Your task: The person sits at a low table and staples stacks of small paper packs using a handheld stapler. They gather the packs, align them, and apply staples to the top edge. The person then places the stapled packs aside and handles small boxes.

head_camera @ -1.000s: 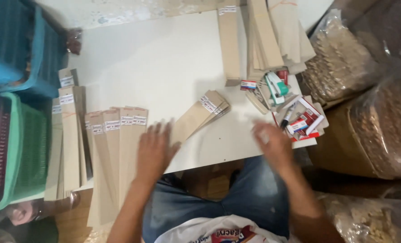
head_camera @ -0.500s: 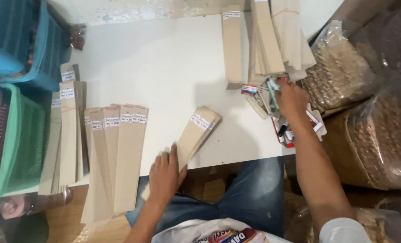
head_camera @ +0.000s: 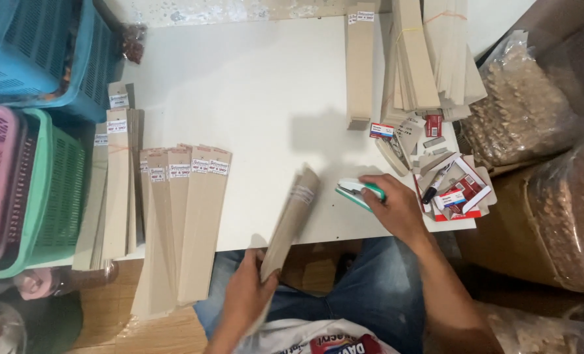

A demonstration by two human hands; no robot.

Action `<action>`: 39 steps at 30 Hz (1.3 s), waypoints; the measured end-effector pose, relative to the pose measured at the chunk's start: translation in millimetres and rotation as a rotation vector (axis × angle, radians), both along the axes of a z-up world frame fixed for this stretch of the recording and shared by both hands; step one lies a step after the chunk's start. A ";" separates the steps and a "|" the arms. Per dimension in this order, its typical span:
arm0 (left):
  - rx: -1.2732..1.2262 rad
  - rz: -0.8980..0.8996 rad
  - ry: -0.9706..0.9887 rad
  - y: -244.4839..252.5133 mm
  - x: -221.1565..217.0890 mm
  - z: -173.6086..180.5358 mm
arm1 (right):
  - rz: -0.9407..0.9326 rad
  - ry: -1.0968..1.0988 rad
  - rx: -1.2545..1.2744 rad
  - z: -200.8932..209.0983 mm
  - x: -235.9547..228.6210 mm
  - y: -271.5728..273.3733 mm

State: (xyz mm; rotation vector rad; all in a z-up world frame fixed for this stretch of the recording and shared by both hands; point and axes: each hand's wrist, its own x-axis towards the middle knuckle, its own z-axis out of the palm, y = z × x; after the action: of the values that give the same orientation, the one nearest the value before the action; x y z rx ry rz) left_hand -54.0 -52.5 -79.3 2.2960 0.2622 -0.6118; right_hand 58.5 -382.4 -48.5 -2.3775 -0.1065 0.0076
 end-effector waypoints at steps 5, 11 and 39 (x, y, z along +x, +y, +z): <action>-0.010 -0.019 -0.186 -10.2 -28.0 -29.4 | 0.052 -0.337 -0.008 12.8 1.7 25.0; -0.346 -0.056 0.031 4.3 -14.9 -40.4 | 0.049 -0.344 -0.022 -6.5 25.4 26.6; -0.786 0.321 0.198 -65.8 39.7 10.5 | -0.005 0.277 0.522 -26.4 56.8 45.2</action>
State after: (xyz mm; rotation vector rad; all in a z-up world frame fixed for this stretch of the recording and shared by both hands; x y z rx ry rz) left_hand -14.3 -118.3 -68.8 1.4071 0.3921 -0.6307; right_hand 115.3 -337.3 -74.9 -1.8350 0.0296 0.2735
